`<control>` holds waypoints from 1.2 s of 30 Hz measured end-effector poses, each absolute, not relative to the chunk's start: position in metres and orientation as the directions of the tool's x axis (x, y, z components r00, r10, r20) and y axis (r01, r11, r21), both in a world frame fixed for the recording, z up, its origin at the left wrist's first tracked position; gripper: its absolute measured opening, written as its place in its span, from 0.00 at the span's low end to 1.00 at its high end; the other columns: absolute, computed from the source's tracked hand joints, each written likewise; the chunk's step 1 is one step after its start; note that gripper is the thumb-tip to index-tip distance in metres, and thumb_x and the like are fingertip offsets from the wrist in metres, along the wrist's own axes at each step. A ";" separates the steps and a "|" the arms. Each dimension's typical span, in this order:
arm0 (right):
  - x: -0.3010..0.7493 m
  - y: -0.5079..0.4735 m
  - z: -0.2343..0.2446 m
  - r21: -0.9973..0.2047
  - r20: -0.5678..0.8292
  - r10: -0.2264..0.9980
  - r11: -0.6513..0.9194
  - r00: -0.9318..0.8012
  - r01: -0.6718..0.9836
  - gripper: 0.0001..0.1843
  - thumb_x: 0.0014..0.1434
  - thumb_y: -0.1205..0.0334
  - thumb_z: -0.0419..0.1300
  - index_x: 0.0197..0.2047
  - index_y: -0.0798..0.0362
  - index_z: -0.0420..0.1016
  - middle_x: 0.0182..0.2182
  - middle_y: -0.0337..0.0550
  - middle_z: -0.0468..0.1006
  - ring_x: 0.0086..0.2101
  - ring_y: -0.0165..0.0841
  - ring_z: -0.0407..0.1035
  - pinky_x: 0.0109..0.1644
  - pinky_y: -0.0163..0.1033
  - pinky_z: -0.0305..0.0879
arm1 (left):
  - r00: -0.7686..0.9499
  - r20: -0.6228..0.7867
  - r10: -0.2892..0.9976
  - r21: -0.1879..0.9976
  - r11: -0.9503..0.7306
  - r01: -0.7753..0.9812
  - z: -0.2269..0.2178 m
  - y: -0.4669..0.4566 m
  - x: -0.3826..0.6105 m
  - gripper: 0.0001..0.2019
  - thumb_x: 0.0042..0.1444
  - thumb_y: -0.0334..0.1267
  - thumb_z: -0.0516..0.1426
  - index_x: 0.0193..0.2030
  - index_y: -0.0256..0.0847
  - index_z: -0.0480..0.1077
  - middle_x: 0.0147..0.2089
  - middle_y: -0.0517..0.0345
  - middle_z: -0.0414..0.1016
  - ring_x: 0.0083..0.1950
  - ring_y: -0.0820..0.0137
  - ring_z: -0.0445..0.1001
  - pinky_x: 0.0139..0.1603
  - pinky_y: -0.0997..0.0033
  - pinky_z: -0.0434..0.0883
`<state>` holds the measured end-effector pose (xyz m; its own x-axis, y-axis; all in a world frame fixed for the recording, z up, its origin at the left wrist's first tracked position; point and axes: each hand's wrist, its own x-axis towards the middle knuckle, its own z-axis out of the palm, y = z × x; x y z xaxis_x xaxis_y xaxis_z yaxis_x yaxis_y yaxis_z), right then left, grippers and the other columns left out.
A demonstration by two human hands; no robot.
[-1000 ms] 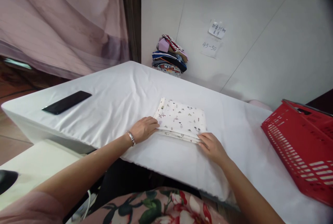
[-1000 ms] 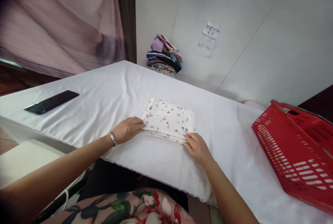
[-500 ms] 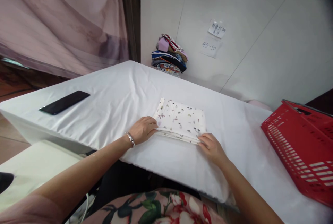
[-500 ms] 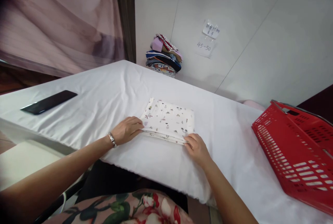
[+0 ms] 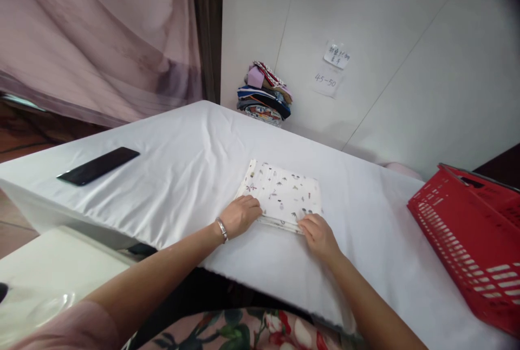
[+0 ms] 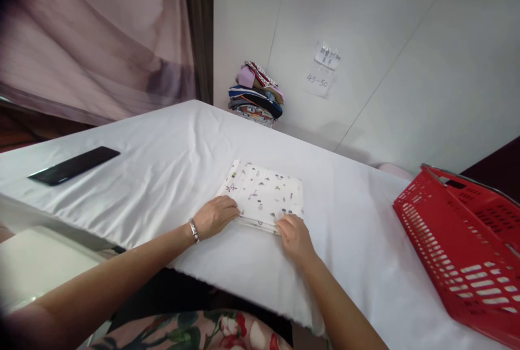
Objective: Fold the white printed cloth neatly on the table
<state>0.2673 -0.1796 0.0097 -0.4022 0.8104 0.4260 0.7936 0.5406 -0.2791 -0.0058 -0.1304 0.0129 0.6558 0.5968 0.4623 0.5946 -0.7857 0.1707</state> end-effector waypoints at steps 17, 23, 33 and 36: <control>0.267 -0.184 0.001 -0.404 0.395 0.851 0.498 -0.345 0.767 0.11 0.60 0.63 0.48 0.35 0.48 0.71 0.33 0.44 0.71 0.36 0.37 0.66 0.39 0.43 0.65 | 0.484 0.343 0.805 0.301 -0.583 0.755 0.030 -0.110 0.002 0.17 0.57 0.44 0.49 0.51 0.39 0.66 0.57 0.48 0.65 0.58 0.60 0.60 0.56 0.57 0.59; 0.264 -0.181 0.019 -0.532 0.189 0.931 0.365 -0.313 0.764 0.13 0.59 0.59 0.49 0.30 0.50 0.72 0.31 0.42 0.72 0.34 0.34 0.67 0.37 0.38 0.65 | 0.445 0.077 0.892 0.310 -0.446 0.840 0.013 -0.104 0.001 0.28 0.58 0.52 0.42 0.61 0.40 0.55 0.67 0.52 0.48 0.68 0.62 0.41 0.65 0.53 0.43; 0.245 -0.076 0.029 -0.302 0.271 0.952 0.225 -0.143 0.926 0.28 0.59 0.50 0.46 0.59 0.55 0.58 0.62 0.48 0.50 0.62 0.40 0.41 0.60 0.48 0.47 | 0.433 0.042 0.900 0.305 -0.424 0.853 0.013 -0.108 0.000 0.28 0.58 0.52 0.41 0.62 0.44 0.53 0.68 0.57 0.46 0.68 0.64 0.39 0.64 0.50 0.42; 0.251 -0.065 0.009 -0.157 0.048 0.998 0.059 -0.052 0.986 0.33 0.60 0.47 0.42 0.63 0.58 0.52 0.64 0.49 0.46 0.62 0.41 0.36 0.62 0.50 0.36 | 0.440 0.020 0.898 0.328 -0.421 0.845 0.016 -0.108 -0.004 0.27 0.58 0.52 0.41 0.62 0.45 0.52 0.68 0.58 0.45 0.68 0.65 0.38 0.64 0.49 0.42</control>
